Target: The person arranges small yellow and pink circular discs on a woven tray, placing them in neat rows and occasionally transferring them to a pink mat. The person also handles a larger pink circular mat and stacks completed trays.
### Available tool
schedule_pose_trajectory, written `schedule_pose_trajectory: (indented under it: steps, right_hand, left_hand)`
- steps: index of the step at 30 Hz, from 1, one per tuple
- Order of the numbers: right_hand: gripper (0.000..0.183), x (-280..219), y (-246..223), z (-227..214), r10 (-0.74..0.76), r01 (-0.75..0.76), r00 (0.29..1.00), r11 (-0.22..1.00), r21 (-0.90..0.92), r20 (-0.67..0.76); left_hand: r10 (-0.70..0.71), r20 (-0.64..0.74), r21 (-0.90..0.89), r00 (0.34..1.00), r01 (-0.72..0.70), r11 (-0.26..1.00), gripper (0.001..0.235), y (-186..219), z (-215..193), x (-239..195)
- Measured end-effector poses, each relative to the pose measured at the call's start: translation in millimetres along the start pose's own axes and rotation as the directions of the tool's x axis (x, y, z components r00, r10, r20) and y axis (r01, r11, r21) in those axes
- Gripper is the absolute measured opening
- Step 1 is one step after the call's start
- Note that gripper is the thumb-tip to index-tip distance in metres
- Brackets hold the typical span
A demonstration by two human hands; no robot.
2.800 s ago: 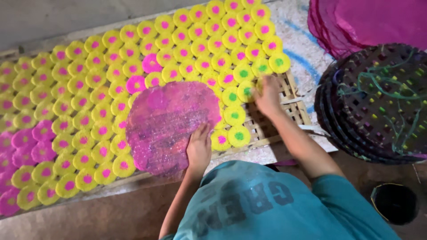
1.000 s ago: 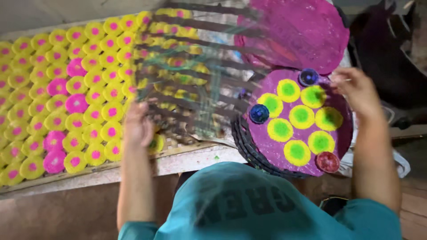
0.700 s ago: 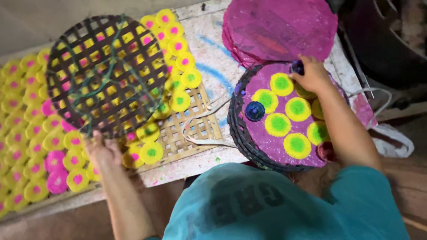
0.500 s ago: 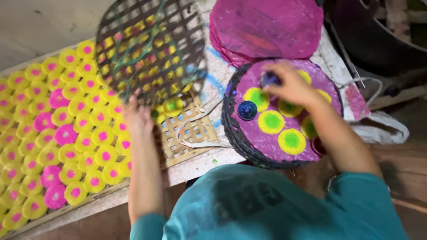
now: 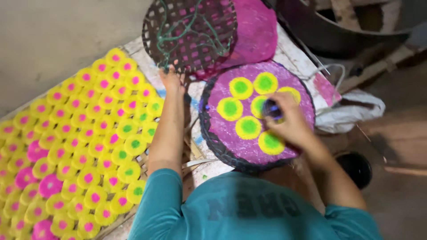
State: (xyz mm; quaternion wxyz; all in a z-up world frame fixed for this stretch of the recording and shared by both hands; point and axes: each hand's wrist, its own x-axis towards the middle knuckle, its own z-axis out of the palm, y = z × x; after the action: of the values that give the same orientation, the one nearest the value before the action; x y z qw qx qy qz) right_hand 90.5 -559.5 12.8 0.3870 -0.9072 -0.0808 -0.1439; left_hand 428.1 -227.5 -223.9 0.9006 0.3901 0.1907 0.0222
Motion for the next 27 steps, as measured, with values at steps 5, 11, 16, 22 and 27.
schedule_pose_trajectory:
  steps: [5, 11, 16, 22, 27]
  right_hand:
    - [0.061, -43.8, 17.3, -58.1, 0.094, -0.078, 0.980, 0.992, -0.097, 0.175]
    - [0.072, -77.7, 11.9, -31.3, 0.331, -0.257, 0.916, 0.917, -0.305, 0.225]
    - [0.068, -61.8, 89.3, -53.2, 0.367, -0.377, 0.924, 0.922, -0.091, -0.109]
    - [0.068, -17.8, 250.4, -28.1, 0.317, -0.329, 0.898, 0.944, 0.014, -0.304]
    - [0.075, -22.1, 330.7, 1.5, 0.384, -0.397, 0.876, 0.918, 0.014, -0.292]
  left_hand:
    - [-0.015, 0.200, 0.089, 0.980, -0.003, 0.996, 0.029, -35.3, 58.3, 13.9]
    - [0.702, 0.429, 0.801, 0.569, -0.599, -0.004, 0.051, -16.0, 85.1, -57.1]
    - [0.031, 0.698, 0.714, 0.715, -0.699, 0.050, 0.036, 47.3, 53.6, -213.1]
    - [-0.019, 0.717, 0.685, 0.697, -0.709, -0.169, 0.041, 83.8, 58.8, -300.6]
    - [-0.016, 0.722, 0.644, 0.692, -0.680, -0.349, 0.057, 69.4, 59.9, -308.1]
